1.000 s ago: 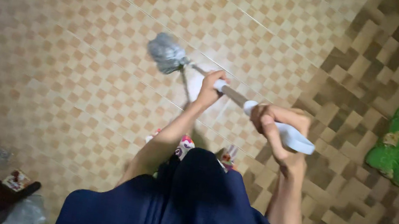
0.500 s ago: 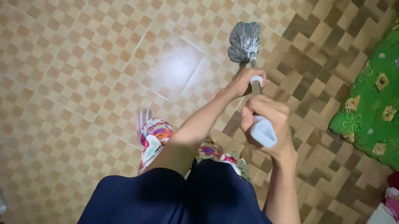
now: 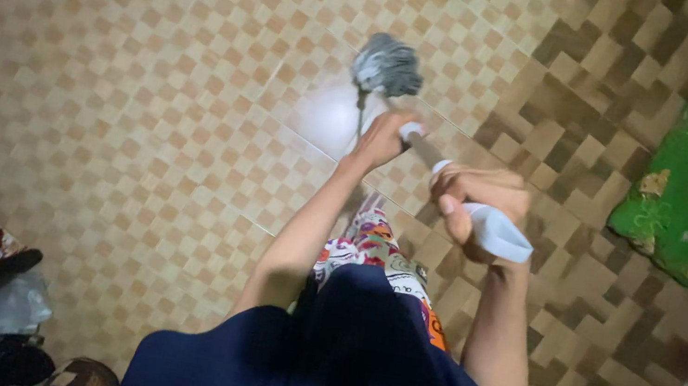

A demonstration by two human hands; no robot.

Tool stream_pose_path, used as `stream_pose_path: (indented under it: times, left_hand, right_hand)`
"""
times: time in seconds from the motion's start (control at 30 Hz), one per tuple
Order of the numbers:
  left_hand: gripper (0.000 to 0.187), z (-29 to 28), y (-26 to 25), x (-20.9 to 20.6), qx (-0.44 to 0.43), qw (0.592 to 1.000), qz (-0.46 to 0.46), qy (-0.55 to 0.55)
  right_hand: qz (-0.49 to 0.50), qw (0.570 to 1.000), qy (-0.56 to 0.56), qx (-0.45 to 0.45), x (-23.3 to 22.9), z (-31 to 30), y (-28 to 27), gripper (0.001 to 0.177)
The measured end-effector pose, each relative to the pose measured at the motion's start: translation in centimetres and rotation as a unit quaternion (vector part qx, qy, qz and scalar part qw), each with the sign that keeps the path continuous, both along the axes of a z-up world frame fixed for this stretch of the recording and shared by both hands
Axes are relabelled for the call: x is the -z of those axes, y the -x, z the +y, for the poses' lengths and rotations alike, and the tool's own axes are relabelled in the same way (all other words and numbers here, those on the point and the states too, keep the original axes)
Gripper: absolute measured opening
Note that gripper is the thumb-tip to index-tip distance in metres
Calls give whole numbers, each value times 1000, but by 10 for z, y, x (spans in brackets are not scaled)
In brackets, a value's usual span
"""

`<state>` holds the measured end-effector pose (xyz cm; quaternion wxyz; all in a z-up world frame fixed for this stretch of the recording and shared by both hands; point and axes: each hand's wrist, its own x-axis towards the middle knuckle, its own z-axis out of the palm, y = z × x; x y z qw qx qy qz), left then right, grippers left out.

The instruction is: Mopping the floor with a mop.

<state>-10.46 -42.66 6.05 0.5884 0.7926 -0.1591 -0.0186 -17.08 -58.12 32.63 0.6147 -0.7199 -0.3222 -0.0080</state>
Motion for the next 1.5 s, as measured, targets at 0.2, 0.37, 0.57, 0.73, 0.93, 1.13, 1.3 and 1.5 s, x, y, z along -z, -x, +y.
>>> stream_pose_path:
  times: [0.2,0.37,0.57,0.73,0.93,1.13,1.3,1.5]
  left_hand:
    - [16,97,85,15,-137,989,-7,-60]
    - [15,137,127,41,-239,967,-15,-91]
    - [20,127,141,71,-278,952,-33,-127]
    - [23,78,139,64,-229,968,-20,-101]
    - [21,-55,117,45,-181,981,-42,-50]
    - [15,-226,91,61,-95,990,-76,71]
    - [19,-341,79,71,-10,994,18,108]
    - [8,-398,73,93,100,988,23,115]
  right_hand:
    - [96,987,-83,-100,31,54,36,32]
    - [136,978,-90,-132,69,76,49,37]
    - [236,961,-130,-60,73,57,76,39]
    - [220,969,-112,-9,52,12,93,35]
    - [199,973,-101,66,9,-89,114,31]
    - [141,980,-21,141,-28,-190,132,26]
    - [74,976,108,177,-11,-245,142,16]
    - [-24,972,157,175,20,-274,137,12]
